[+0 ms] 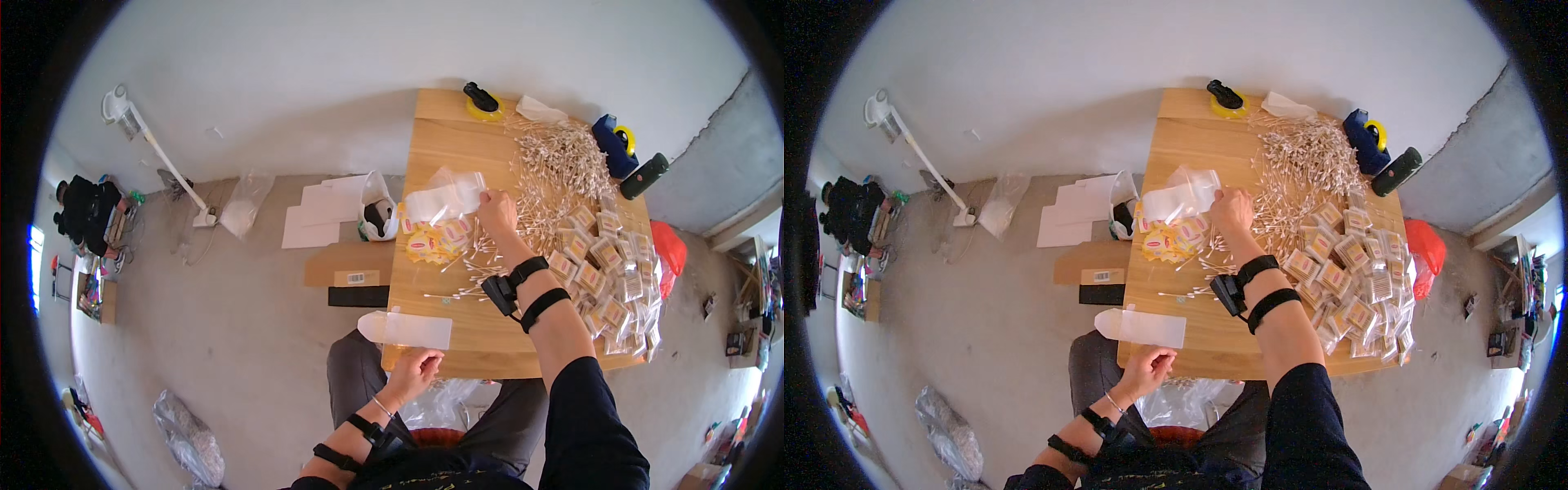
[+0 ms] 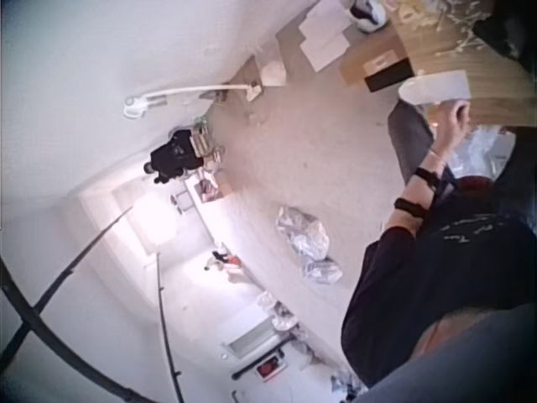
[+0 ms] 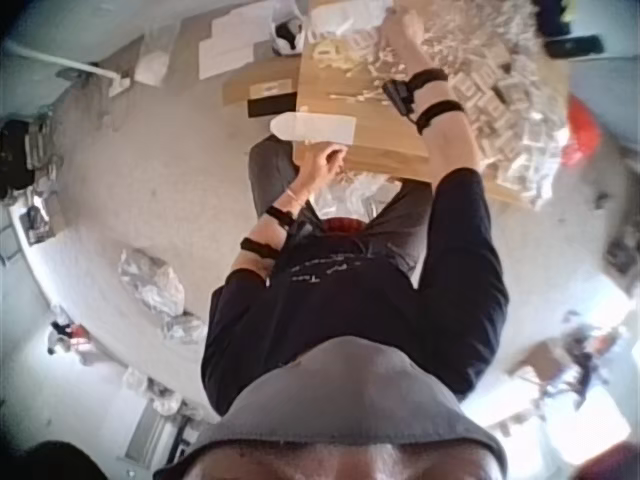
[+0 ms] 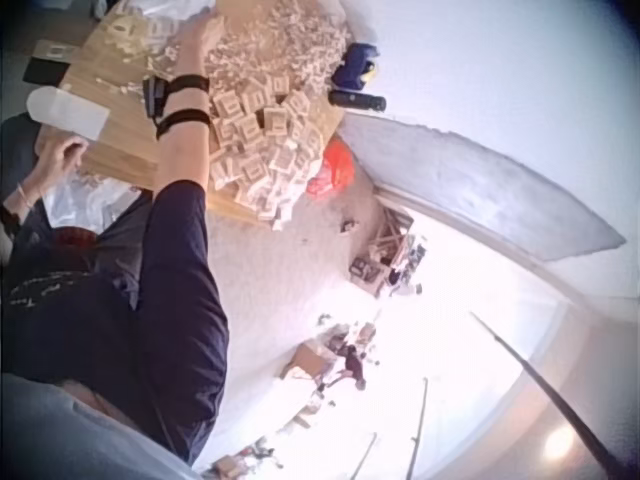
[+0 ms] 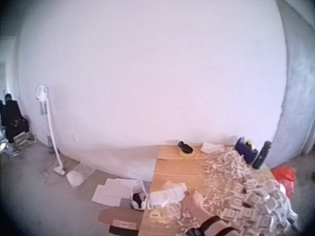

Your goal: The recorder is packing cotton swabs into small bags and paper sleeves at a table.

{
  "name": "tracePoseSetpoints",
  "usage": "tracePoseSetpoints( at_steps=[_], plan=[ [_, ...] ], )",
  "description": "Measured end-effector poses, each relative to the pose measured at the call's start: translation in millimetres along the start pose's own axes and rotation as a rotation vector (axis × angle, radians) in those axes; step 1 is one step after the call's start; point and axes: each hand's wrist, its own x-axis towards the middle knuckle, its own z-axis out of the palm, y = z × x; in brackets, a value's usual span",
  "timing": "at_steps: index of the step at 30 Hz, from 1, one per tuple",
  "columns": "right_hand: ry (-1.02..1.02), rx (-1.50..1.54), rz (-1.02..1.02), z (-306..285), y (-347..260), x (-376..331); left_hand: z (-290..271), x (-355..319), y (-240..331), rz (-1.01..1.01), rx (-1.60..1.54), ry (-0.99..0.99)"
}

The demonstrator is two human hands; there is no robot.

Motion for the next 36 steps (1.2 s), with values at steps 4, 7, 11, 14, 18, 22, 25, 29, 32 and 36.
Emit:
tracePoseSetpoints(
  at_steps=[4,7,11,14,18,22,25,29,32,36],
  plan=[
    [-0.015,0.134,-0.003,-20.6,3.4,-13.9,0.5,-2.3,-3.2,-0.114,-0.099,-0.001],
    [0.097,0.334,-0.055,-30.6,1.1,-24.9,0.9,-3.1,-7.2,-0.097,-0.102,0.011],
    [-0.15,0.685,0.203,-36.9,-9.8,-34.9,1.1,-5.7,-6.1,-0.148,-0.13,0.005],
    [-0.067,0.613,0.174,-25.5,9.0,-31.1,4.5,-3.0,-6.6,-0.141,-0.14,-0.023],
    [-0.011,0.541,0.061,-25.7,12.7,-51.2,-0.9,-8.4,0.0,-0.204,-0.246,-0.007],
    [-0.088,0.583,-0.032,-42.9,20.5,-90.1,-4.6,3.2,22.8,-0.241,-0.381,0.131],
    [-0.472,0.809,-0.044,-69.7,-2.8,-155.9,-11.5,11.0,43.4,-0.237,-0.478,0.236],
    [-0.642,0.861,-0.023,-79.4,-14.6,-224.7,-15.7,12.4,79.8,-0.198,-0.545,0.331],
    [-0.645,0.876,-0.047,-80.4,-25.1,-255.7,-22.7,-2.6,87.5,-0.198,-0.46,0.353],
    [-0.605,0.891,-0.119,-75.9,-27.8,-275.2,-24.4,-23.1,85.7,-0.188,-0.336,0.38]
  ],
)
